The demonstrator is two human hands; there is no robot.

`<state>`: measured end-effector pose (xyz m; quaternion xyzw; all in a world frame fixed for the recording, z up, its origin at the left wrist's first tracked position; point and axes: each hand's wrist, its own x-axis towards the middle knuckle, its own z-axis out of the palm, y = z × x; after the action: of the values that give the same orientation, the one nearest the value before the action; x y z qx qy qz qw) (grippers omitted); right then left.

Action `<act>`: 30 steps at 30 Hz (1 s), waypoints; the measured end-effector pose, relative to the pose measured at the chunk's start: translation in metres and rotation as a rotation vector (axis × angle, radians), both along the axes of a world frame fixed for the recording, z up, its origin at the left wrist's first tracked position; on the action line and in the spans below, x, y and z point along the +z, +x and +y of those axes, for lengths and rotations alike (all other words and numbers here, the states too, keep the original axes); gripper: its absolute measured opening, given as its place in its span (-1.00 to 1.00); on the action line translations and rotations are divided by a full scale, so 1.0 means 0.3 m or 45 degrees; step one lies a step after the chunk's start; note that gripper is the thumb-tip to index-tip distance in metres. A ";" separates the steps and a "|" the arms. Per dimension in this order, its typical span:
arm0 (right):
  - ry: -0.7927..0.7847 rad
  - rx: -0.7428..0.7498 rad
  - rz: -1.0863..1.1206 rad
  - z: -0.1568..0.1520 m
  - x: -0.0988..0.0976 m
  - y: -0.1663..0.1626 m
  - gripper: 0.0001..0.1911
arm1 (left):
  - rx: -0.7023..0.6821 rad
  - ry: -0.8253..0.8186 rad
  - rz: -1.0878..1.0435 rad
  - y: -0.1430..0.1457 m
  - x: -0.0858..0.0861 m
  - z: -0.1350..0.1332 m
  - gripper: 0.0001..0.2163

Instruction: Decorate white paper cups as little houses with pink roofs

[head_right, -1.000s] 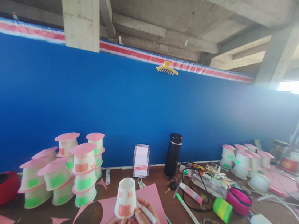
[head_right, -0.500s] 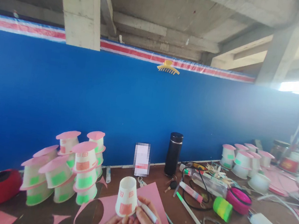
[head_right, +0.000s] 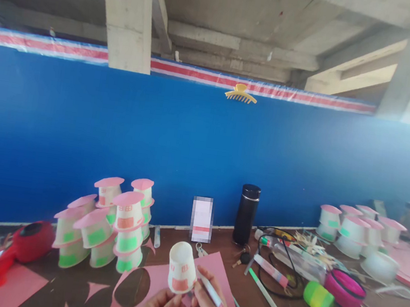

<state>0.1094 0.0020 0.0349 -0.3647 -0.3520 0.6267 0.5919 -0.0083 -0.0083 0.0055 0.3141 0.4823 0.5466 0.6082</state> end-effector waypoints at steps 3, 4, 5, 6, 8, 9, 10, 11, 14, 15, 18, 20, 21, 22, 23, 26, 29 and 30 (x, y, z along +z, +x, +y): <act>-0.024 0.034 0.097 0.012 0.002 0.018 -0.38 | 0.227 0.184 0.171 0.002 0.020 -0.014 -0.48; -0.041 0.055 0.145 0.018 0.001 0.026 -0.34 | 0.330 0.254 0.232 0.004 0.030 -0.022 -0.48; -0.059 0.075 0.200 0.025 -0.001 0.034 -0.31 | 0.426 0.328 0.284 0.007 0.044 -0.032 -0.49; -0.076 0.095 0.258 0.031 -0.004 0.042 -0.28 | 0.505 0.400 0.322 0.013 0.062 -0.044 -0.51; -0.104 0.117 0.366 0.042 -0.011 0.053 -0.26 | 0.587 0.559 0.353 0.029 0.110 -0.071 -0.56; -0.115 0.133 0.413 0.045 -0.014 0.057 -0.27 | 0.588 0.628 0.350 0.039 0.141 -0.084 -0.59; -0.122 0.156 0.457 0.048 -0.018 0.059 -0.28 | 0.564 0.688 0.341 0.048 0.175 -0.097 -0.63; -0.124 0.187 0.500 0.050 -0.021 0.061 -0.30 | 0.519 0.758 0.331 0.055 0.211 -0.109 -0.68; -0.111 0.293 0.623 0.049 -0.028 0.061 -0.38 | 0.402 0.918 0.444 0.051 0.322 -0.135 -0.75; -0.106 0.319 0.652 0.047 -0.029 0.061 -0.41 | 0.376 0.947 0.499 0.039 0.354 -0.141 -0.77; -0.120 0.359 0.701 0.037 -0.028 0.057 -0.47 | 0.381 0.939 0.660 -0.022 0.416 -0.150 -0.80; -0.135 0.363 0.711 0.029 -0.025 0.053 -0.48 | 0.365 0.887 0.768 -0.067 0.429 -0.150 -0.76; -0.138 0.368 0.710 0.026 -0.023 0.050 -0.48 | 0.375 0.872 0.811 -0.085 0.430 -0.150 -0.74; -0.137 0.379 0.703 0.023 -0.021 0.048 -0.48 | 0.368 0.855 0.862 -0.100 0.428 -0.150 -0.72; -0.134 0.397 0.694 0.021 -0.018 0.046 -0.47 | 0.363 0.832 0.908 -0.110 0.425 -0.151 -0.70; -0.128 0.458 0.657 0.015 -0.009 0.041 -0.46 | 0.350 0.772 1.043 -0.119 0.415 -0.157 -0.64; -0.139 0.464 0.613 0.010 -0.006 0.038 -0.44 | 0.280 0.749 1.231 -0.117 0.409 -0.158 -0.50; -0.148 0.453 0.599 0.009 -0.008 0.037 -0.44 | 0.262 0.746 1.293 -0.118 0.409 -0.155 -0.45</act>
<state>0.1205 0.0046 0.0326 -0.1754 -0.2271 0.8070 0.5161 -0.0439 -0.0549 0.1283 0.6427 0.5699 0.4944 0.1331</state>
